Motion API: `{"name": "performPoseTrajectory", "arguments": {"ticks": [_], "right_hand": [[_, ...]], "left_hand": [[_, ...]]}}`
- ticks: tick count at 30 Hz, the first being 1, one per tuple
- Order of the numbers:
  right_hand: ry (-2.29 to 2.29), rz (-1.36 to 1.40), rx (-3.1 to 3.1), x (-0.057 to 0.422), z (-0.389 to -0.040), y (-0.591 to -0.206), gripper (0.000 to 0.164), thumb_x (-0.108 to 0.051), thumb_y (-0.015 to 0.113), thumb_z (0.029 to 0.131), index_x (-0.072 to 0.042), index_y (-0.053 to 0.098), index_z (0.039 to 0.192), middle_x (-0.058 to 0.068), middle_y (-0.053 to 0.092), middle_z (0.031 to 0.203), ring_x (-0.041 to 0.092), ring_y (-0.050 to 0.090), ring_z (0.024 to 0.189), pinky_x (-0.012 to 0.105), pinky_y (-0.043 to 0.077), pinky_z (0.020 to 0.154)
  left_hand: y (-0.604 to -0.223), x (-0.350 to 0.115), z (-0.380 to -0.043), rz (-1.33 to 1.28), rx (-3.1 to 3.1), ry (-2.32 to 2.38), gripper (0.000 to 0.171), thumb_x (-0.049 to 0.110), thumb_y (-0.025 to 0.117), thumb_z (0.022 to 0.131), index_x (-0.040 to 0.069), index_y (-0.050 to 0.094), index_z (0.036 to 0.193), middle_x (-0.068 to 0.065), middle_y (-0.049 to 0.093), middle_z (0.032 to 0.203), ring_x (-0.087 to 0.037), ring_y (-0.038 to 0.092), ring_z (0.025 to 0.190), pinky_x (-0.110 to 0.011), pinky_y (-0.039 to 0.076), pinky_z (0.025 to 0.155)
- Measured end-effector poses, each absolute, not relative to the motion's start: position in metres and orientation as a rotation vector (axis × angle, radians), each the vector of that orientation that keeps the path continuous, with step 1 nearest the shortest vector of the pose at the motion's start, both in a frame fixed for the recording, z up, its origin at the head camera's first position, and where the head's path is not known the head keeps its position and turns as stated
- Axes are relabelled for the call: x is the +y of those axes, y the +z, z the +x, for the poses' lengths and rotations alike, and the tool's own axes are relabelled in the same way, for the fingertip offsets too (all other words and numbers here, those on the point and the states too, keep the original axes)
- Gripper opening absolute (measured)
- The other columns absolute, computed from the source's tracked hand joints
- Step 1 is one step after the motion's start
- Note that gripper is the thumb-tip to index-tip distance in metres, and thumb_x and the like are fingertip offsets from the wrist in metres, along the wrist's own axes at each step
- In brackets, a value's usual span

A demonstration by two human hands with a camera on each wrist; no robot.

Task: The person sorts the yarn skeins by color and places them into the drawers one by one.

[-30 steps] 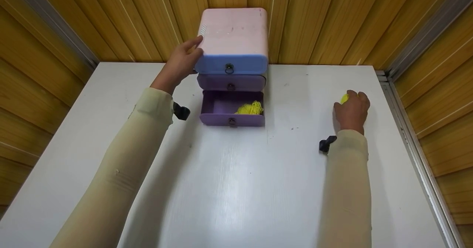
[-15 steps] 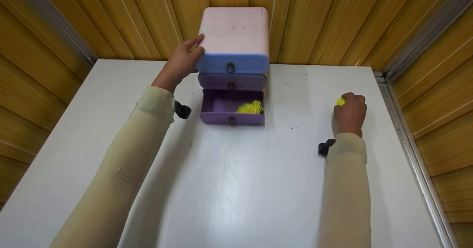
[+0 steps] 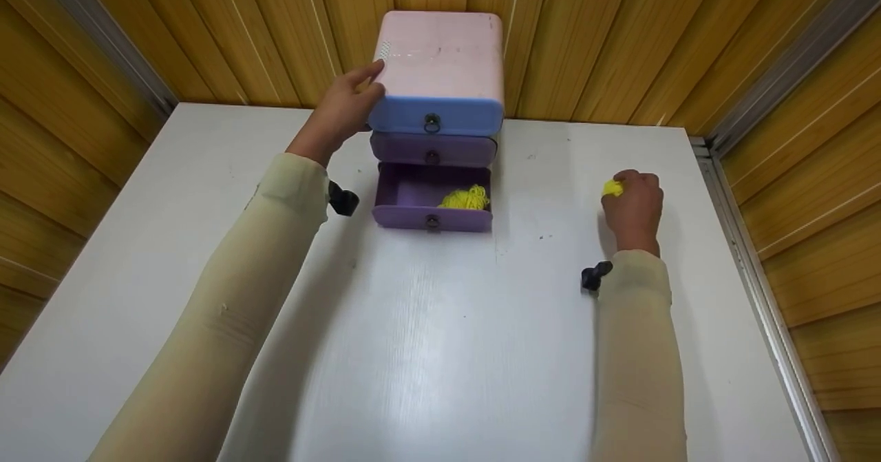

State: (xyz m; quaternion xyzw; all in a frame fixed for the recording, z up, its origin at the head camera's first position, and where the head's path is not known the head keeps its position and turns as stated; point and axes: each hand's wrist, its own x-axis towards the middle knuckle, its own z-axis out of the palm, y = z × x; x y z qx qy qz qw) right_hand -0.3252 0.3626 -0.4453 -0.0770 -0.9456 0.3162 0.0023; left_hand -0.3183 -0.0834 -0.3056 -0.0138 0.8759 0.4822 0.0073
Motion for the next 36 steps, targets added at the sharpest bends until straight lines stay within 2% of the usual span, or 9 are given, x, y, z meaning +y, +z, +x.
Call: {"name": "performPoseTrajectory", "arguments": {"ticks": [9, 12, 18, 21, 25, 28, 31, 36], "right_hand": [[0.909, -0.112, -2.949, 0.335, -0.324, -0.426, 0.043, -0.016, 0.055, 0.096, -0.002, 0.050, 0.137, 0.028, 0.032, 0.148, 0.046, 0.035, 0.132, 0.057, 0.031, 0.112], [0.899, -0.057, -2.926, 0.328, -0.322, -0.420, 0.041, -0.015, 0.055, 0.096, -0.002, 0.051, 0.134, 0.026, 0.033, 0.146, 0.045, 0.036, 0.132, 0.057, 0.032, 0.112], [0.875, 0.095, -2.848, 0.314, -0.315, -0.412, 0.037, -0.009, 0.059, 0.091, -0.001, 0.057, 0.127, 0.026, 0.040, 0.140, 0.045, 0.040, 0.129, 0.059, 0.034, 0.108], [0.878, 0.143, -2.835, 0.303, -0.312, -0.406, 0.037, -0.011, 0.059, 0.091, -0.003, 0.057, 0.128, 0.024, 0.040, 0.141, 0.045, 0.039, 0.130, 0.059, 0.033, 0.109], [0.899, 0.175, -2.853, 0.287, -0.309, -0.398, 0.039, -0.016, 0.060, 0.093, -0.006, 0.056, 0.131, 0.020, 0.039, 0.144, 0.042, 0.038, 0.134, 0.057, 0.033, 0.111], [0.917, 0.195, -2.847, 0.276, -0.307, -0.394, 0.039, -0.016, 0.061, 0.093, -0.007, 0.056, 0.131, 0.018, 0.041, 0.143, 0.040, 0.039, 0.135, 0.056, 0.033, 0.111], [0.934, 0.232, -2.826, 0.265, -0.304, -0.391, 0.038, -0.015, 0.063, 0.092, -0.008, 0.058, 0.128, 0.017, 0.044, 0.142, 0.038, 0.040, 0.134, 0.055, 0.034, 0.111], [0.943, 0.332, -2.784, 0.247, -0.301, -0.389, 0.035, -0.015, 0.066, 0.090, -0.008, 0.061, 0.124, 0.014, 0.049, 0.138, 0.036, 0.043, 0.133, 0.053, 0.036, 0.110]], "left_hand": [[-0.305, -0.082, -0.320, -0.007, 2.730, 1.544, 0.051, 0.038, 0.042, 0.100, 0.033, 0.033, 0.150, 0.017, 0.032, 0.155, 0.000, 0.024, 0.144, -0.024, 0.027, 0.115], [-0.305, -0.080, -0.322, 0.000, 2.725, 1.554, 0.051, 0.038, 0.042, 0.100, 0.033, 0.033, 0.150, 0.017, 0.031, 0.156, 0.001, 0.025, 0.143, -0.024, 0.032, 0.107], [-0.307, -0.077, -0.327, 0.001, 2.713, 1.570, 0.051, 0.037, 0.042, 0.100, 0.034, 0.033, 0.150, 0.015, 0.031, 0.156, -0.005, 0.038, 0.129, -0.027, 0.038, 0.089], [-0.306, -0.077, -0.329, -0.016, 2.729, 1.559, 0.051, 0.037, 0.042, 0.100, 0.034, 0.034, 0.150, 0.017, 0.032, 0.155, -0.002, 0.035, 0.134, -0.026, 0.038, 0.094], [-0.304, -0.078, -0.331, -0.042, 2.739, 1.537, 0.050, 0.039, 0.042, 0.100, 0.036, 0.033, 0.150, 0.019, 0.031, 0.155, 0.000, 0.024, 0.144, -0.024, 0.032, 0.106], [-0.304, -0.078, -0.332, -0.046, 2.732, 1.529, 0.050, 0.039, 0.041, 0.100, 0.036, 0.032, 0.150, 0.019, 0.030, 0.156, 0.000, 0.022, 0.145, -0.024, 0.030, 0.111], [-0.304, -0.077, -0.332, -0.033, 2.726, 1.545, 0.051, 0.039, 0.041, 0.100, 0.035, 0.032, 0.150, 0.018, 0.030, 0.156, 0.000, 0.022, 0.145, -0.024, 0.030, 0.110], [-0.306, -0.076, -0.333, -0.020, 2.717, 1.576, 0.051, 0.037, 0.042, 0.101, 0.034, 0.032, 0.150, 0.018, 0.030, 0.156, 0.002, 0.027, 0.141, -0.025, 0.033, 0.101]]}}
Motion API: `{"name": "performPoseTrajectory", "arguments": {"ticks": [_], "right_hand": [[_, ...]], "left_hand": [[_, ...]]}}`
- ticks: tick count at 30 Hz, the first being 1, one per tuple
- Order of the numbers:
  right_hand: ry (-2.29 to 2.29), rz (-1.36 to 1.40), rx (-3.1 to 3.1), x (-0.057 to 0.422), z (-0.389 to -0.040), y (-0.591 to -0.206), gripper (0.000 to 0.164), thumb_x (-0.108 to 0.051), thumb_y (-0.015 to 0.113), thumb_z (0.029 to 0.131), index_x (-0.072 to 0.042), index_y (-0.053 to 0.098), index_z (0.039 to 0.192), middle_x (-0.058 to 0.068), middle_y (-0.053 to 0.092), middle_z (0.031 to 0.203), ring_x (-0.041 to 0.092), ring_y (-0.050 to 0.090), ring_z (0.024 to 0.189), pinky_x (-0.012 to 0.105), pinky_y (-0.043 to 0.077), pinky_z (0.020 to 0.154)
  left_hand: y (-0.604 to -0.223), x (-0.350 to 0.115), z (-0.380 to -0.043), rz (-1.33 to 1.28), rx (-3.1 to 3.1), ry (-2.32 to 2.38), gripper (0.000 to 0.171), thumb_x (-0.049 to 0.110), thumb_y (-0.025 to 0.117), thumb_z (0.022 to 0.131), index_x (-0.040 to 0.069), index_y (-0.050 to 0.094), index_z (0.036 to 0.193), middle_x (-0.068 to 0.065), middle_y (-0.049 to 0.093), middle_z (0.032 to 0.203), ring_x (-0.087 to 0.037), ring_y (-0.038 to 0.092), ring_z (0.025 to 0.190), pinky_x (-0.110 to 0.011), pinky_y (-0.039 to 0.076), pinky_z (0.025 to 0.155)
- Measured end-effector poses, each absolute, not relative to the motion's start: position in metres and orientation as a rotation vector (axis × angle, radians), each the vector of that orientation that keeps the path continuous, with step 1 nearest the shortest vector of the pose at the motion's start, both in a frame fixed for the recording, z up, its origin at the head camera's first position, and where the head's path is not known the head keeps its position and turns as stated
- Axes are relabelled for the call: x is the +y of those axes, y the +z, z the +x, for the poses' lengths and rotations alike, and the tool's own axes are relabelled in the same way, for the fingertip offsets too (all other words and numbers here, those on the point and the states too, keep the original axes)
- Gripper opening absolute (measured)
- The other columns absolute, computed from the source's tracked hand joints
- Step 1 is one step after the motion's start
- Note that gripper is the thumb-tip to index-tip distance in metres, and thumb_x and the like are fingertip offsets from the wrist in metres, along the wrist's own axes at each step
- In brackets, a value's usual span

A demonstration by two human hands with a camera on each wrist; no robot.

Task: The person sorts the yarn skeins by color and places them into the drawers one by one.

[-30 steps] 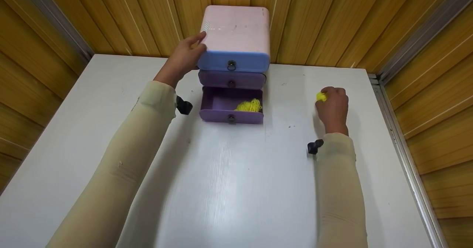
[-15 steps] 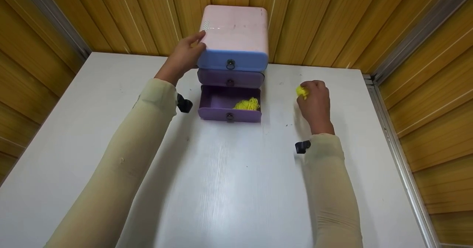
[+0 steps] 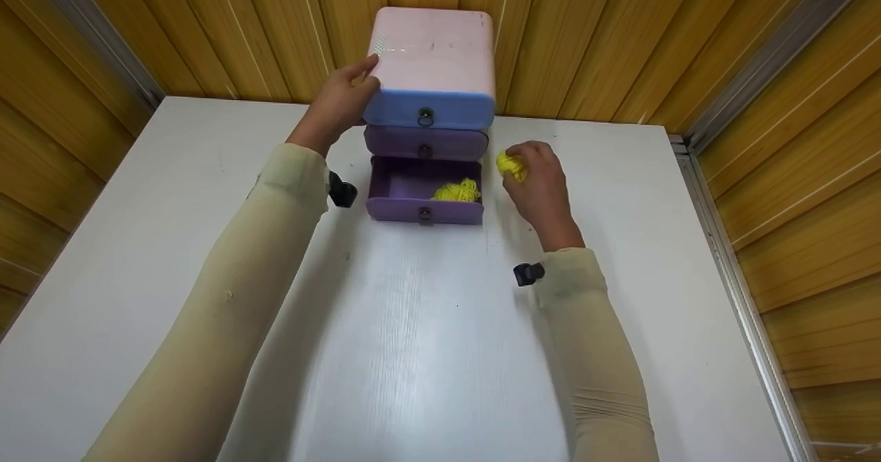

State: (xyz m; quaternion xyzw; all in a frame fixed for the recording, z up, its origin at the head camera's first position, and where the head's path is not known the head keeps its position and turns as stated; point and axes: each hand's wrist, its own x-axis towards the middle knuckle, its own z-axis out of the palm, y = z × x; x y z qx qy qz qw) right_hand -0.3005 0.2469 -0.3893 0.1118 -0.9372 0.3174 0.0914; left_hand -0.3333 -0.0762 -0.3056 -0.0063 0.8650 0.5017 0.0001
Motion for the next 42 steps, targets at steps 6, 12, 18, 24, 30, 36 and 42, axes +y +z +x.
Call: {"name": "performPoseTrajectory", "arguments": {"ticks": [6, 12, 18, 24, 30, 36, 42], "right_hand": [[0.926, 0.449, -2.755, 0.230, -0.298, -0.393, 0.034, -0.014, 0.067, 0.089, -0.010, 0.061, 0.123, 0.012, 0.054, 0.135, 0.033, 0.049, 0.128, 0.051, 0.040, 0.105], [0.892, 0.600, -2.721, 0.216, -0.294, -0.397, 0.035, -0.012, 0.067, 0.090, -0.009, 0.060, 0.123, 0.014, 0.056, 0.133, 0.034, 0.053, 0.124, 0.050, 0.043, 0.101], [0.889, 0.656, -2.756, 0.199, -0.292, -0.399, 0.035, -0.014, 0.066, 0.091, -0.009, 0.058, 0.124, 0.013, 0.056, 0.133, 0.032, 0.051, 0.126, 0.049, 0.042, 0.104], [0.907, 0.649, -2.830, 0.181, -0.291, -0.402, 0.038, -0.018, 0.065, 0.091, -0.010, 0.058, 0.127, 0.012, 0.058, 0.132, 0.031, 0.055, 0.119, 0.049, 0.045, 0.099], [0.924, 0.693, -2.838, 0.168, -0.290, -0.405, 0.040, -0.022, 0.065, 0.091, -0.011, 0.058, 0.129, 0.011, 0.058, 0.133, 0.031, 0.054, 0.120, 0.050, 0.044, 0.101], [0.910, 0.705, -2.856, 0.162, -0.291, -0.409, 0.042, -0.023, 0.065, 0.091, -0.012, 0.058, 0.131, 0.010, 0.056, 0.136, 0.030, 0.051, 0.126, 0.049, 0.041, 0.106], [0.863, 0.723, -2.874, 0.159, -0.295, -0.411, 0.040, -0.021, 0.063, 0.090, -0.011, 0.060, 0.129, 0.009, 0.053, 0.139, 0.030, 0.048, 0.129, 0.050, 0.039, 0.107]], "left_hand": [[-0.306, -0.076, -0.334, -0.041, 2.715, 1.570, 0.051, 0.038, 0.042, 0.101, 0.035, 0.032, 0.150, 0.018, 0.030, 0.156, 0.000, 0.022, 0.144, -0.023, 0.029, 0.112], [-0.306, -0.073, -0.333, -0.025, 2.741, 1.581, 0.050, 0.037, 0.041, 0.100, 0.033, 0.034, 0.150, 0.017, 0.033, 0.155, 0.001, 0.032, 0.137, -0.023, 0.035, 0.102], [-0.306, -0.071, -0.333, -0.025, 2.739, 1.597, 0.050, 0.037, 0.042, 0.099, 0.034, 0.035, 0.149, 0.017, 0.034, 0.154, 0.000, 0.037, 0.131, -0.025, 0.036, 0.095], [-0.307, -0.070, -0.334, -0.025, 2.751, 1.585, 0.051, 0.037, 0.042, 0.099, 0.034, 0.035, 0.149, 0.015, 0.033, 0.155, -0.001, 0.036, 0.134, -0.025, 0.035, 0.096], [-0.308, -0.067, -0.335, -0.049, 2.745, 1.593, 0.050, 0.038, 0.042, 0.100, 0.036, 0.035, 0.149, 0.015, 0.033, 0.155, -0.005, 0.041, 0.127, -0.027, 0.038, 0.087], [-0.311, -0.063, -0.337, -0.058, 2.714, 1.617, 0.049, 0.039, 0.042, 0.100, 0.038, 0.034, 0.149, 0.016, 0.033, 0.155, -0.008, 0.042, 0.124, -0.028, 0.038, 0.075], [-0.312, -0.062, -0.338, -0.042, 2.726, 1.599, 0.050, 0.039, 0.042, 0.100, 0.038, 0.033, 0.149, 0.016, 0.032, 0.155, -0.008, 0.041, 0.125, -0.028, 0.037, 0.075]]}}
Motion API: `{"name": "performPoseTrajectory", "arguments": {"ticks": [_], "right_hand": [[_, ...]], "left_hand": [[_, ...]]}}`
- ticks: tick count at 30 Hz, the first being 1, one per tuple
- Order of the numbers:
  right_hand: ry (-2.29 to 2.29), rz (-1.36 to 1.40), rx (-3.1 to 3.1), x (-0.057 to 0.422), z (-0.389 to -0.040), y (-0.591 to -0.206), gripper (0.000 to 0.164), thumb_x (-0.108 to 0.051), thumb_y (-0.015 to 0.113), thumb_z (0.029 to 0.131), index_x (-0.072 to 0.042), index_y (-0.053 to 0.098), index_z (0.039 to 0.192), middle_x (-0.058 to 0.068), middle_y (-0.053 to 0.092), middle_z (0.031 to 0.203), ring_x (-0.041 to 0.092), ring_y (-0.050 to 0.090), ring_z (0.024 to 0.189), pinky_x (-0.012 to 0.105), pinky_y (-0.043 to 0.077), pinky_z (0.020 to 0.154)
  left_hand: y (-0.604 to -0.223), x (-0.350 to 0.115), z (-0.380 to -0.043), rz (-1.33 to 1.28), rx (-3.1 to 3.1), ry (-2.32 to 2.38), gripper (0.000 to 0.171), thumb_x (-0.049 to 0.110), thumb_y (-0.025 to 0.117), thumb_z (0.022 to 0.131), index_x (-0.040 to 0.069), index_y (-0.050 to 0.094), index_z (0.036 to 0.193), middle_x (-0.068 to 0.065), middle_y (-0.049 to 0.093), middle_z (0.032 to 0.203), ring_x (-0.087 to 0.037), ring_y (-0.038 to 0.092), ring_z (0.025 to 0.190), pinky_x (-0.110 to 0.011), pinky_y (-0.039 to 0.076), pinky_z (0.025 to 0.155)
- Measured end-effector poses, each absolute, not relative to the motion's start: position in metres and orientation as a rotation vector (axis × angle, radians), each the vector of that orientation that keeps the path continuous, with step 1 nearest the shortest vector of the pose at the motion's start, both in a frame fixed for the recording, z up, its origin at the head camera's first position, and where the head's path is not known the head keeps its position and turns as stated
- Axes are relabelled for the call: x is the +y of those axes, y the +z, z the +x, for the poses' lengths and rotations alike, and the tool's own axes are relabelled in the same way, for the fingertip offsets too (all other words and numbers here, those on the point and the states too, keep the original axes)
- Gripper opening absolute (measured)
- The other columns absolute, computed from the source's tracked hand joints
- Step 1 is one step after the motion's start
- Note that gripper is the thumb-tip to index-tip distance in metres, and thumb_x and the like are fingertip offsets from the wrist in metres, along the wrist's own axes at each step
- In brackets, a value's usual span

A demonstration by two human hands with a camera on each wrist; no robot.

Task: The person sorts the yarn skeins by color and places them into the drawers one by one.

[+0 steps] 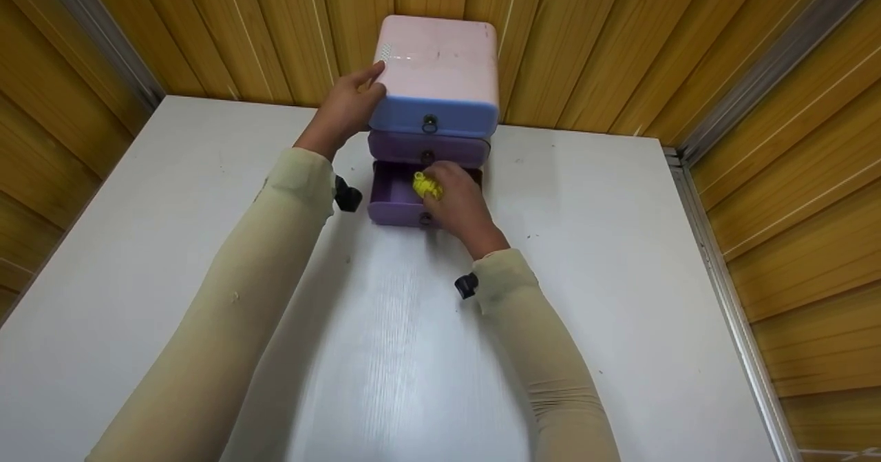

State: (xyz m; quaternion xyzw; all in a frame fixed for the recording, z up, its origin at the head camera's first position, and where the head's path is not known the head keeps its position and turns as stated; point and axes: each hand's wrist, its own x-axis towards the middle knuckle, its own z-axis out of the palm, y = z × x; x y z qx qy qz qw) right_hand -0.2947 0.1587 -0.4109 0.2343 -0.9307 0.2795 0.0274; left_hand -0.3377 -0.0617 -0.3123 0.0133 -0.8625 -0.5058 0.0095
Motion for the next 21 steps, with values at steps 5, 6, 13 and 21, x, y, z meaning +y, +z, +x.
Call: {"name": "performPoseTrajectory", "arguments": {"ticks": [5, 6, 13, 21], "right_hand": [[0.853, 0.760, -2.873, 0.156, -0.294, -0.414, 0.038, -0.021, 0.062, 0.090, -0.011, 0.062, 0.127, 0.007, 0.053, 0.139, 0.030, 0.048, 0.130, 0.049, 0.039, 0.107], [0.864, 0.772, -2.869, 0.156, -0.294, -0.415, 0.037, -0.022, 0.062, 0.091, -0.011, 0.062, 0.127, 0.007, 0.053, 0.140, 0.029, 0.048, 0.131, 0.049, 0.039, 0.108], [0.901, 0.799, -2.848, 0.162, -0.291, -0.418, 0.034, -0.025, 0.062, 0.094, -0.015, 0.062, 0.127, 0.004, 0.053, 0.142, 0.024, 0.045, 0.135, 0.046, 0.037, 0.111], [0.919, 0.834, -2.750, 0.169, -0.286, -0.416, 0.029, -0.018, 0.064, 0.093, -0.011, 0.064, 0.121, 0.006, 0.058, 0.134, 0.025, 0.050, 0.130, 0.045, 0.039, 0.109]], "left_hand": [[-0.315, -0.061, -0.338, 0.037, -2.709, -1.547, 0.050, 0.039, 0.041, 0.100, 0.039, 0.033, 0.149, 0.017, 0.033, 0.155, -0.007, 0.042, 0.125, -0.028, 0.038, 0.084], [-0.315, -0.061, -0.338, 0.035, -2.712, -1.542, 0.050, 0.039, 0.041, 0.100, 0.039, 0.033, 0.149, 0.017, 0.033, 0.155, -0.007, 0.041, 0.125, -0.028, 0.038, 0.086], [-0.315, -0.061, -0.336, 0.009, -2.706, -1.549, 0.050, 0.039, 0.040, 0.100, 0.038, 0.033, 0.149, 0.017, 0.033, 0.155, -0.005, 0.041, 0.126, -0.027, 0.038, 0.086], [-0.313, -0.062, -0.339, 0.028, -2.694, -1.594, 0.050, 0.039, 0.043, 0.100, 0.037, 0.033, 0.149, 0.017, 0.031, 0.155, 0.000, 0.030, 0.140, -0.023, 0.036, 0.103]]}}
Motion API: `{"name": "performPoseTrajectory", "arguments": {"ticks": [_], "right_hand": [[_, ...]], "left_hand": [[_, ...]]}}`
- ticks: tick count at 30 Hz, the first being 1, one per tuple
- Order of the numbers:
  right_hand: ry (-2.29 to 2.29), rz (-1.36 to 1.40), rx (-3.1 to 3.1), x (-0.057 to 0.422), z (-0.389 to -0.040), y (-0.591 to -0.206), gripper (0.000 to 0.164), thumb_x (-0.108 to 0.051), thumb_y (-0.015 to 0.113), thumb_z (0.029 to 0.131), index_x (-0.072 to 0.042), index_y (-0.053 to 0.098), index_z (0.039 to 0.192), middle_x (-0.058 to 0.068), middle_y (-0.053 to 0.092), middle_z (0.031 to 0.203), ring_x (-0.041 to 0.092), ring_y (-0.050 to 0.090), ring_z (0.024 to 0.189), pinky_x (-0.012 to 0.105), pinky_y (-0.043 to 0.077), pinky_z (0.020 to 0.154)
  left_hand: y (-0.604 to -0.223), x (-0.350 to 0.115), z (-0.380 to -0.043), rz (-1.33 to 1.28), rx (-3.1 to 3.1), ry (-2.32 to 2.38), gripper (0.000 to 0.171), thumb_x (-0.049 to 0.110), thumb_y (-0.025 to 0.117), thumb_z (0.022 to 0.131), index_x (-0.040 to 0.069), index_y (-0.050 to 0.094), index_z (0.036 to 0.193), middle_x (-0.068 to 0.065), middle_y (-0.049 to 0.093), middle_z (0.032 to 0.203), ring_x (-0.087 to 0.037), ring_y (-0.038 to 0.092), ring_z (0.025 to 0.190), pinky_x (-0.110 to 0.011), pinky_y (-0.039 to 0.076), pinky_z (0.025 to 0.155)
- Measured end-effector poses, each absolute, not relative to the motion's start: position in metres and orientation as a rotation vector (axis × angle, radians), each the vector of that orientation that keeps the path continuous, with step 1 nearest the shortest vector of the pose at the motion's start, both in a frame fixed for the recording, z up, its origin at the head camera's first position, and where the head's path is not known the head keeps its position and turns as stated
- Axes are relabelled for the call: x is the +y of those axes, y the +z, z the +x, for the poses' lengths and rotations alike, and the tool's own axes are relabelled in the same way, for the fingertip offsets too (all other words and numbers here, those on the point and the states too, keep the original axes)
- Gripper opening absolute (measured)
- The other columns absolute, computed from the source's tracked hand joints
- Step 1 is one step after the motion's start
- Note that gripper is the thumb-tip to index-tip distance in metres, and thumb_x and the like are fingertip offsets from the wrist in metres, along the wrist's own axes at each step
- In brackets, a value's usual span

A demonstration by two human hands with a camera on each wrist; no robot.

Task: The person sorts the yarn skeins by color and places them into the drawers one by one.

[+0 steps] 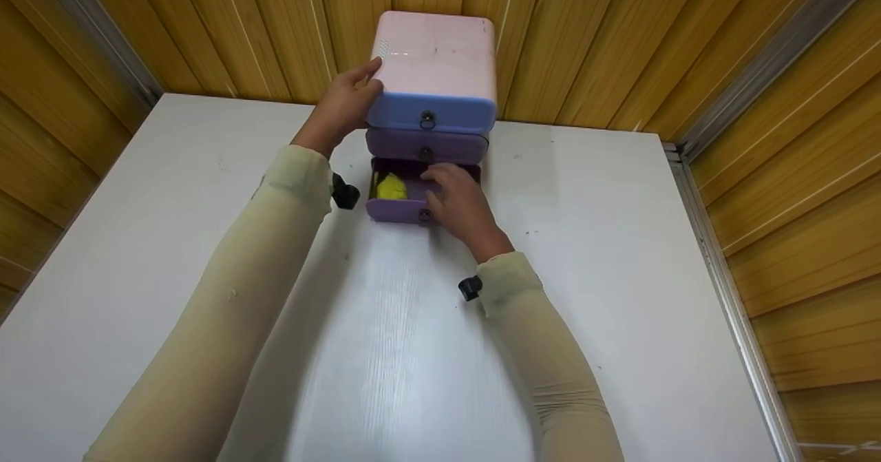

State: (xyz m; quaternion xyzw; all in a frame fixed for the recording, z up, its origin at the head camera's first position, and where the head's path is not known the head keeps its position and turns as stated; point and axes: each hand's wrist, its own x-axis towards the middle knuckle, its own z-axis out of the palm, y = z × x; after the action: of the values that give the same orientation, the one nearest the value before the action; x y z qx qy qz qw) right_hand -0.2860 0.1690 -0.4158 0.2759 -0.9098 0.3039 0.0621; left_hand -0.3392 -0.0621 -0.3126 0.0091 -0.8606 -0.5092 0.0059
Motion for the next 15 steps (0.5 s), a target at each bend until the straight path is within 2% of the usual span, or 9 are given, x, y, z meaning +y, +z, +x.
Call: {"name": "performPoseTrajectory", "arguments": {"ticks": [2, 4, 7, 11, 15], "right_hand": [[0.909, 0.838, -2.727, 0.169, -0.283, -0.416, 0.028, -0.017, 0.064, 0.093, -0.011, 0.065, 0.120, 0.006, 0.059, 0.131, 0.025, 0.051, 0.128, 0.045, 0.040, 0.108], [0.898, 0.837, -2.705, 0.170, -0.281, -0.417, 0.027, -0.016, 0.064, 0.093, -0.010, 0.066, 0.118, 0.006, 0.060, 0.129, 0.025, 0.053, 0.125, 0.045, 0.041, 0.106], [0.877, 0.837, -2.659, 0.170, -0.279, -0.419, 0.024, -0.016, 0.064, 0.093, -0.009, 0.067, 0.116, 0.006, 0.062, 0.125, 0.025, 0.055, 0.121, 0.044, 0.044, 0.103], [0.879, 0.841, -2.599, 0.169, -0.275, -0.422, 0.021, -0.015, 0.063, 0.093, -0.009, 0.068, 0.112, 0.006, 0.064, 0.116, 0.022, 0.060, 0.111, 0.040, 0.050, 0.094], [0.904, 0.859, -2.554, 0.170, -0.270, -0.425, 0.018, -0.011, 0.065, 0.091, -0.007, 0.069, 0.108, 0.008, 0.065, 0.107, 0.021, 0.064, 0.097, 0.036, 0.055, 0.082]], "left_hand": [[-0.311, -0.062, -0.339, 0.038, -2.703, -1.604, 0.050, 0.039, 0.043, 0.100, 0.038, 0.033, 0.149, 0.018, 0.030, 0.156, 0.000, 0.028, 0.141, -0.024, 0.032, 0.109], [-0.311, -0.062, -0.339, 0.045, -2.707, -1.610, 0.050, 0.039, 0.042, 0.100, 0.039, 0.032, 0.149, 0.018, 0.029, 0.156, 0.000, 0.028, 0.141, -0.024, 0.031, 0.109], [-0.310, -0.062, -0.338, 0.049, -2.706, -1.618, 0.050, 0.039, 0.041, 0.100, 0.039, 0.032, 0.149, 0.017, 0.029, 0.156, -0.004, 0.036, 0.133, -0.028, 0.038, 0.096], [-0.310, -0.062, -0.338, 0.063, -2.711, -1.601, 0.050, 0.040, 0.041, 0.100, 0.040, 0.032, 0.149, 0.018, 0.030, 0.156, -0.005, 0.038, 0.129, -0.029, 0.038, 0.091], [-0.310, -0.062, -0.337, 0.080, -2.727, -1.584, 0.050, 0.041, 0.041, 0.100, 0.042, 0.032, 0.149, 0.019, 0.029, 0.156, 0.000, 0.031, 0.139, -0.027, 0.034, 0.104]]}}
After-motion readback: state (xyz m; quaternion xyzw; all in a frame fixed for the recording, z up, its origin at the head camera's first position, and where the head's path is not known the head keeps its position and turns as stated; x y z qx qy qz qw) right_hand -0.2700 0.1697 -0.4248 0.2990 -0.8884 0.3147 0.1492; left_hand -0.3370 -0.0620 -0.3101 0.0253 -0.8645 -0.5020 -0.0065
